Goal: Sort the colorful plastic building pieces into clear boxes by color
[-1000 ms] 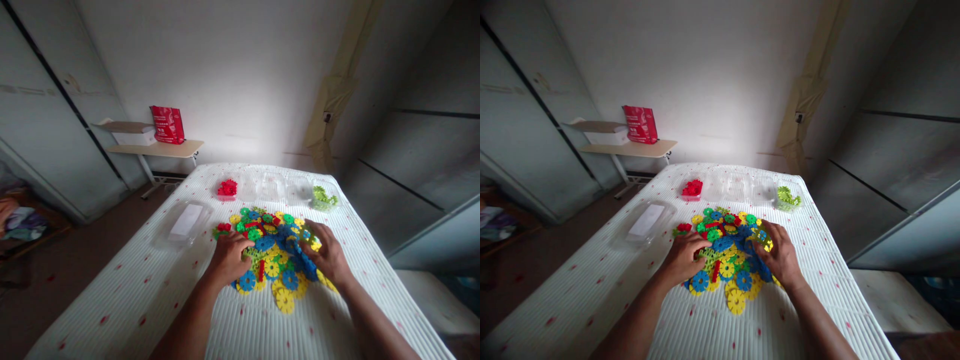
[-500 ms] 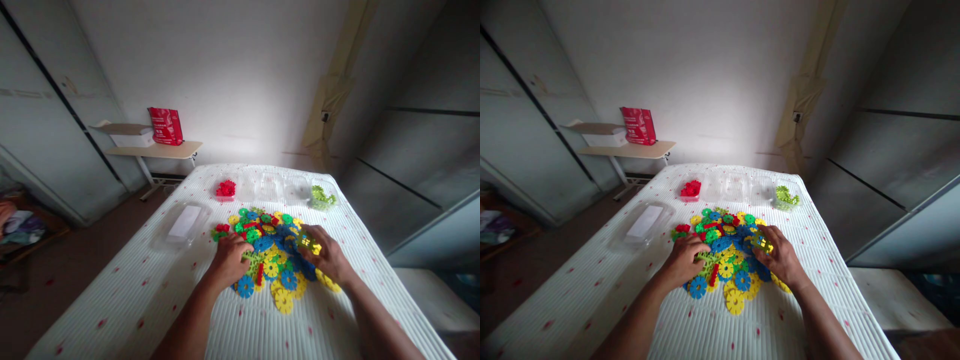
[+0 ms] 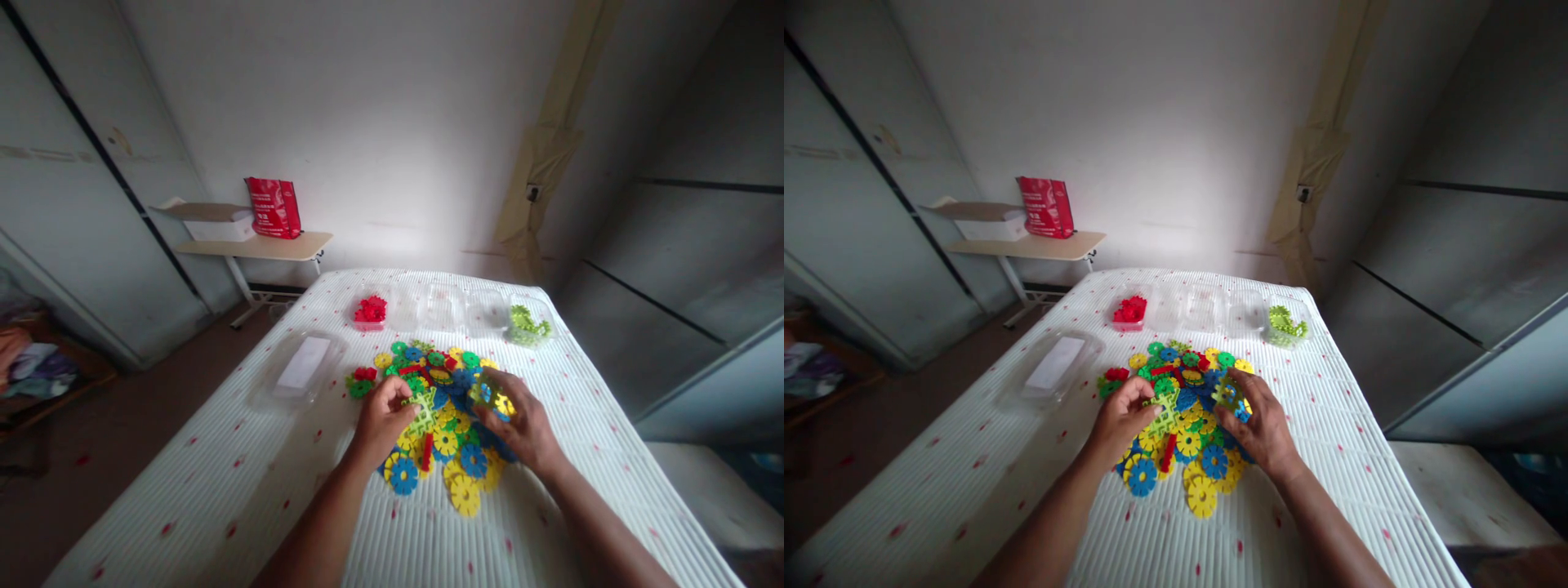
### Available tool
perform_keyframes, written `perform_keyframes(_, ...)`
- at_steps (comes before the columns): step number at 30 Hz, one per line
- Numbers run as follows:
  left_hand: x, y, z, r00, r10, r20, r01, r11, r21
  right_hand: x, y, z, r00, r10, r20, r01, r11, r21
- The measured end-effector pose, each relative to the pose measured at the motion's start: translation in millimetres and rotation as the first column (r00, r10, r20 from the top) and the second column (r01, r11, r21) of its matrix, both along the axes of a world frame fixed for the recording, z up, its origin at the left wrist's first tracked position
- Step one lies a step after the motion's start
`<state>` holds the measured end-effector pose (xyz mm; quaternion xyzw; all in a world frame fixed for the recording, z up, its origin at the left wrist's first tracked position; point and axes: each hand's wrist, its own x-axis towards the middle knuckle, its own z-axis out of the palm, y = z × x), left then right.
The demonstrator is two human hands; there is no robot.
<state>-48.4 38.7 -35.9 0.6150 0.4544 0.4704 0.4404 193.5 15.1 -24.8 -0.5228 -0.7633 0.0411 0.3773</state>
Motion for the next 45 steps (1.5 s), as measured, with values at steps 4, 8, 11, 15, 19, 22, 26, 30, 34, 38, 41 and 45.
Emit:
perform_keyframes(4,9.2,-0.4,-7.9,0.996,0.074,-0.054,-0.073,0.997,0.018,-18.6,-2.4,-6.1,0.993,0.099,0.064,-0.100,0.995,0.008)
perform_keyframes(8,14.0,-1.0,-15.8,0.990,0.078,-0.114,-0.072,0.996,0.054,-33.4,-6.2,-3.5,0.982,0.149,0.119,-0.149,0.989,-0.017)
perform_keyframes(11,16.4,-1.8,-17.6,0.992,0.060,-0.113,-0.055,0.997,0.044,-40.8,-8.5,-2.7,0.975,0.173,0.138,-0.169,0.985,-0.038)
perform_keyframes(15,18.0,-3.0,-12.6,0.998,0.012,-0.058,-0.012,1.000,-0.003,-45.8,-9.0,-8.1,0.970,0.200,0.136,-0.194,0.979,-0.056)
perform_keyframes(19,16.4,-3.7,-7.3,0.995,-0.096,0.028,0.097,0.993,-0.064,-44.8,-8.4,-13.2,0.975,0.207,0.076,-0.198,0.973,-0.116)
perform_keyframes(22,15.1,-4.0,-7.6,0.987,-0.149,0.064,0.154,0.984,-0.090,-42.8,-8.1,-13.4,0.976,0.215,0.020,-0.208,0.964,-0.166)
perform_keyframes(26,17.2,-4.8,-10.5,0.989,-0.134,0.065,0.139,0.987,-0.084,-42.3,-7.8,-11.7,0.973,0.229,-0.019,-0.228,0.948,-0.221)
perform_keyframes(30,22.0,-5.9,-13.7,0.998,-0.055,0.036,0.057,0.998,-0.036,-43.5,-8.9,-9.9,0.967,0.253,-0.031,-0.251,0.926,-0.281)
perform_keyframes(34,24.3,-7.4,-16.0,0.999,0.029,-0.032,-0.028,0.999,0.039,-45.2,-12.1,-9.8,0.958,0.287,-0.017,-0.278,0.909,-0.310)
perform_keyframes(38,24.8,-8.4,-16.6,0.995,0.060,-0.080,-0.051,0.993,0.107,-46.0,-14.7,-10.6,0.954,0.297,-0.032,-0.289,0.893,-0.344)
perform_keyframes(41,26.0,-7.8,-17.8,0.992,0.086,-0.090,-0.074,0.988,0.133,-46.1,-15.0,-9.0,0.950,0.294,-0.101,-0.310,0.875,-0.372)
perform_keyframes(45,27.0,-6.7,-19.4,0.992,0.090,-0.094,-0.079,0.990,0.113,-46.1,-13.3,-6.9,0.923,0.295,-0.245,-0.374,0.837,-0.399)
